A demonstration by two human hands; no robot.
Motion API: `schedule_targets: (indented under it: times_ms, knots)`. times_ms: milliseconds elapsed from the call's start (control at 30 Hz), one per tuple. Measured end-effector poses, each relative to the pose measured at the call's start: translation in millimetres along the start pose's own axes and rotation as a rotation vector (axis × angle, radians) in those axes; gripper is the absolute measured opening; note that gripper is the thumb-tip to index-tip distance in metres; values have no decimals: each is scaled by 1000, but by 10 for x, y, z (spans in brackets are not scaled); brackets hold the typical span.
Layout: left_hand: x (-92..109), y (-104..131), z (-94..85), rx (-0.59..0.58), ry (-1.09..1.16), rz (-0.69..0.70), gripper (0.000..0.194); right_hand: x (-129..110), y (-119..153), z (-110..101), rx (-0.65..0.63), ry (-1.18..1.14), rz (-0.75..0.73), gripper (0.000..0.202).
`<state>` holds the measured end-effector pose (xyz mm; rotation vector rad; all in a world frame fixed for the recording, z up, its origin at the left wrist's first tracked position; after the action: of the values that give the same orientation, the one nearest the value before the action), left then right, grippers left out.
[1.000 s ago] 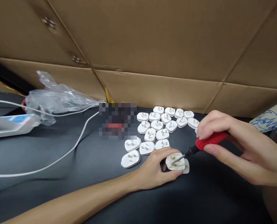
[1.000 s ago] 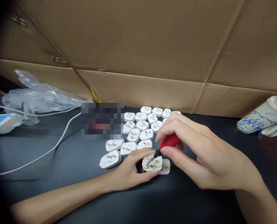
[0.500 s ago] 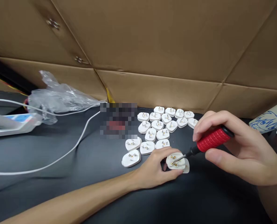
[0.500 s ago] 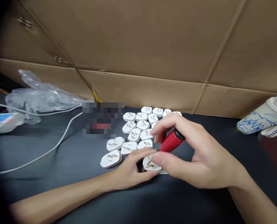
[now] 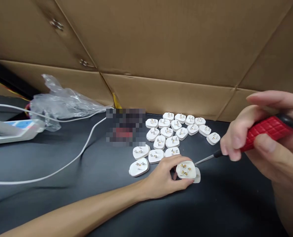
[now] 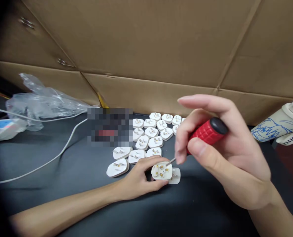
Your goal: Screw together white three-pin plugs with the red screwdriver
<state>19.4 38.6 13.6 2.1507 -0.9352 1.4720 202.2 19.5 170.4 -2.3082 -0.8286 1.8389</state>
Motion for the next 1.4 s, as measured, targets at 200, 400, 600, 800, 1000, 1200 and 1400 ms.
schedule_targets:
  times_ms: [200, 400, 600, 800, 1000, 1200, 1400]
  knots:
    - [-18, -13, 12, 10, 25, 14, 24, 144, -8, 197, -251, 619, 54, 15]
    - [6, -20, 19, 13, -4, 18, 11, 501, 64, 477, -638, 741, 300, 16]
    - [-7, -17, 16, 23, -7, 21, 9, 569, 66, 539, -741, 734, 375, 15]
    - [-43, -15, 24, 11, 5, 11, 6, 627, 53, 574, -783, 706, 349, 15]
    - [-47, -12, 26, 24, -8, 9, 6, 592, 39, 540, -720, 639, 260, 14]
    - [-20, -18, 17, 22, -16, 22, 13, 530, -34, 417, -686, 628, 233, 14]
    - [19, 11, -8, 55, 7, -41, 33, 564, -97, 91, -598, 754, 324, 8]
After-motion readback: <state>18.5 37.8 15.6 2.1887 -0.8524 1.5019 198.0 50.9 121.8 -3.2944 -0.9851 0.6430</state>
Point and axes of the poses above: each hand's wrist, its own y-axis away from the middle knuckle, its own z-axis out of the palm, x = y × z, the point moved 3 cm from there along -y, towards the middle knuckle, and after that the axes turned 5 degrees about -x, right-handed, at the moved point
